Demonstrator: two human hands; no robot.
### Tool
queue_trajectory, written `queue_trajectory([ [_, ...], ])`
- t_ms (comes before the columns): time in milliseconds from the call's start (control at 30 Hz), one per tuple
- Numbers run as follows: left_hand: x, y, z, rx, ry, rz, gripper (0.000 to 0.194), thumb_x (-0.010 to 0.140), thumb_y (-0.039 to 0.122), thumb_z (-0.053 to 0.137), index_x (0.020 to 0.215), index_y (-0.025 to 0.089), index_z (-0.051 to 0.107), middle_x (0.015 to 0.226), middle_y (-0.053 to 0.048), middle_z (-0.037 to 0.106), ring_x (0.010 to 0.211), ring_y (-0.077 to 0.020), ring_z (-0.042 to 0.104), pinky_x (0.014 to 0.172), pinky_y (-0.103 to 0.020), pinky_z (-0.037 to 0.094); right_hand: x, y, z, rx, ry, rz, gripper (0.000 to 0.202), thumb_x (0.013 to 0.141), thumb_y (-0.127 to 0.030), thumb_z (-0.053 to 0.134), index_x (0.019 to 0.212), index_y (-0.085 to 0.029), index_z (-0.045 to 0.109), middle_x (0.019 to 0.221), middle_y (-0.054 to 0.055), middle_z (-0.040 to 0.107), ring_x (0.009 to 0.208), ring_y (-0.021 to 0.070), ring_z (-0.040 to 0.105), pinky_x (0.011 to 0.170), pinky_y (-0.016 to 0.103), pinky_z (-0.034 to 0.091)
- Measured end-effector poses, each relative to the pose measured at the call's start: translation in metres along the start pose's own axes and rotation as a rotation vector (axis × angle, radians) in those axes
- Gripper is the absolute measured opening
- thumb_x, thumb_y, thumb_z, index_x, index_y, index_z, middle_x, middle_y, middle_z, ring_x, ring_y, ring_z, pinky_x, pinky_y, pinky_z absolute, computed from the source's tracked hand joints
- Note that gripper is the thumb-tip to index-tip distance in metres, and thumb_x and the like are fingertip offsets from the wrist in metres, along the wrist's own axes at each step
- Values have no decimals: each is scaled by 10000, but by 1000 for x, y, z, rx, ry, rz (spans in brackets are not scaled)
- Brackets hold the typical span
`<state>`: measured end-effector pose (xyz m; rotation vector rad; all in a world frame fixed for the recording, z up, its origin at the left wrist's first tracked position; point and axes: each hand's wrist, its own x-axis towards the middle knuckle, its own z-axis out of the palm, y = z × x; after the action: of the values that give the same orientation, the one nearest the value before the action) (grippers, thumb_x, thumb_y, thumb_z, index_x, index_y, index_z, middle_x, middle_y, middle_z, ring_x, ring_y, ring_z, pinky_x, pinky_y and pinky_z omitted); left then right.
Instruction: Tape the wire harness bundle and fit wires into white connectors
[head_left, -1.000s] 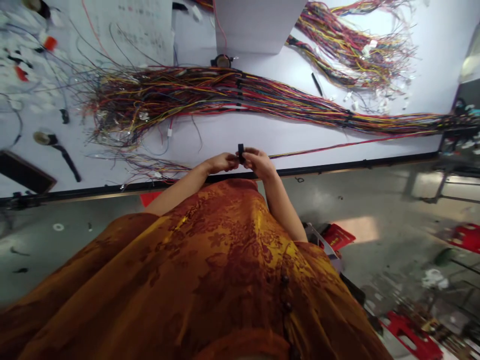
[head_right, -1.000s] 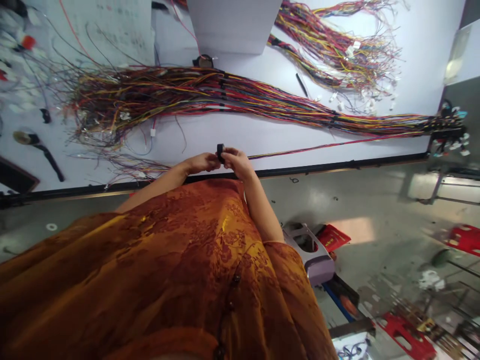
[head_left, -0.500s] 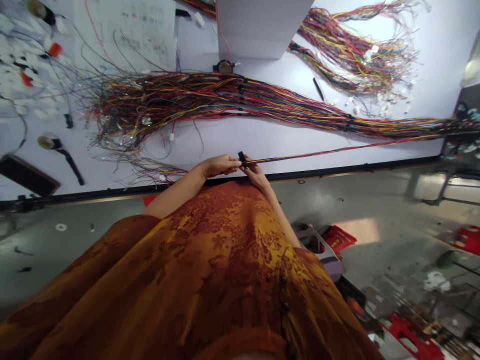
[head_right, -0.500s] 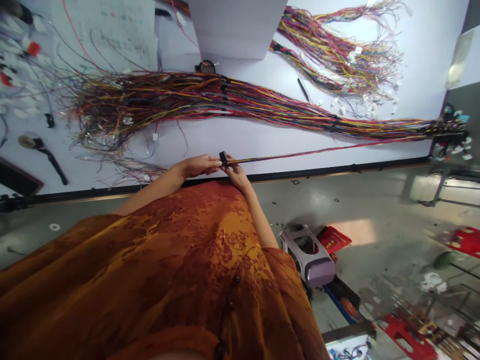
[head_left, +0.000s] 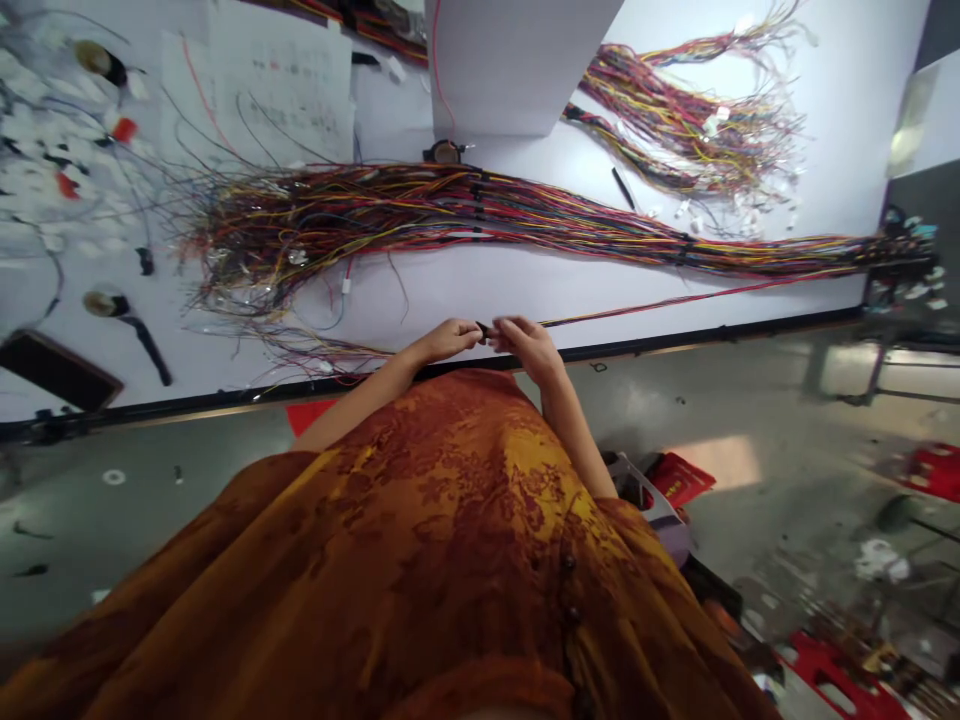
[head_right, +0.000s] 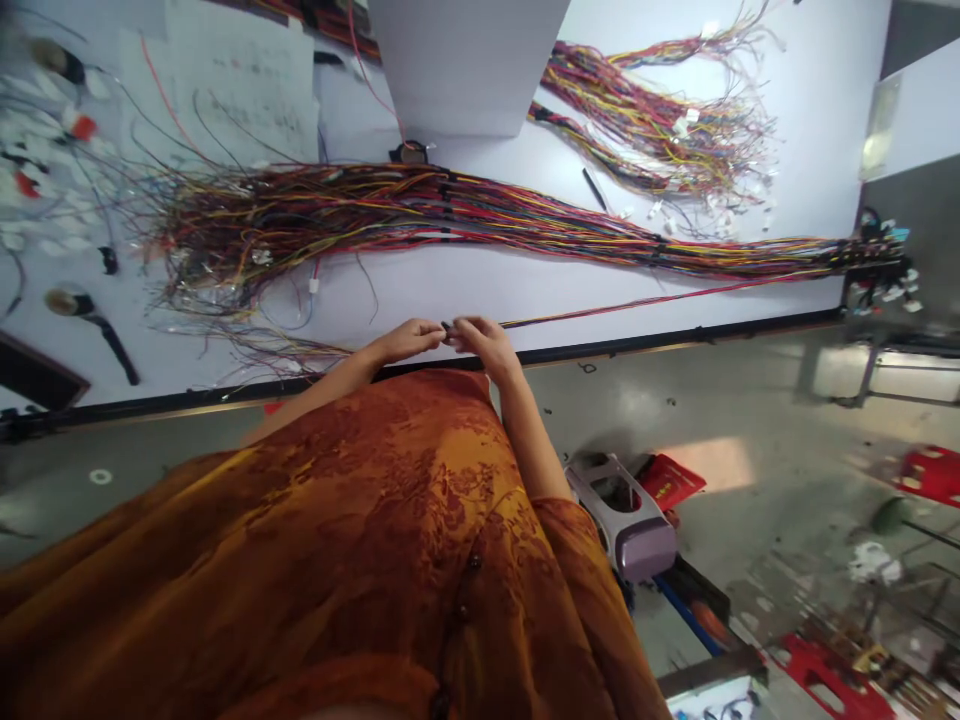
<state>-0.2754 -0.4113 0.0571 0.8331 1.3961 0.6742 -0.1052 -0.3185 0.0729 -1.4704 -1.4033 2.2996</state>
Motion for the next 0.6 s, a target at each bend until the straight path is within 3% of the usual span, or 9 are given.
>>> queue_trajectory([
  [67,-2,5,1,-44,-18,-58,325,849,353,480,883,113,696,671,-2,526,567,-100,426,551,-229,336,-10,16,-17,-106,-14,-14,481,736,-467,752,1086,-157,640,1123,112,696,974,201,671,895,367,540],
  [133,-3,9,2,-108,-37,-114,314,856,340,473,855,119,696,614,11,464,500,-88,358,497,-233,273,-8,31,-29,-151,-13,-68,668,636,-414,813,1235,-206,602,1385,121,585,1227,258,581,1007,406,485],
  [233,-2,13,2,-184,-66,-131,325,878,353,465,819,126,689,546,28,391,450,-81,278,469,-243,211,15,39,-27,-55,-139,-157,896,615,-395,793,1438,-289,457,1576,77,400,1351,256,481,1042,400,455],
  [333,0,11,4,-123,-24,-79,348,882,403,496,818,125,696,574,5,479,488,-91,357,493,-239,264,25,37,-14,21,-271,-146,840,687,-421,748,1458,-262,456,1294,68,634,1031,190,627,856,321,507],
  [433,4,3,10,90,115,-13,308,812,421,613,851,131,710,712,-29,639,637,-128,521,604,-247,380,3,41,-1,-14,-190,-91,548,795,-485,655,1248,-176,632,889,15,661,764,128,578,711,261,466],
  [500,7,-3,13,242,184,9,296,787,414,640,885,148,723,759,-29,680,701,-149,560,665,-261,404,-15,47,6,-46,-83,-72,442,822,-492,618,1100,-153,672,838,5,630,749,115,556,698,248,454],
  [600,12,-10,16,323,164,45,284,814,396,589,871,154,726,753,-25,676,702,-149,553,676,-265,400,-23,52,13,-46,10,-47,392,771,-437,659,1053,-165,641,891,3,633,798,118,575,733,253,475],
])
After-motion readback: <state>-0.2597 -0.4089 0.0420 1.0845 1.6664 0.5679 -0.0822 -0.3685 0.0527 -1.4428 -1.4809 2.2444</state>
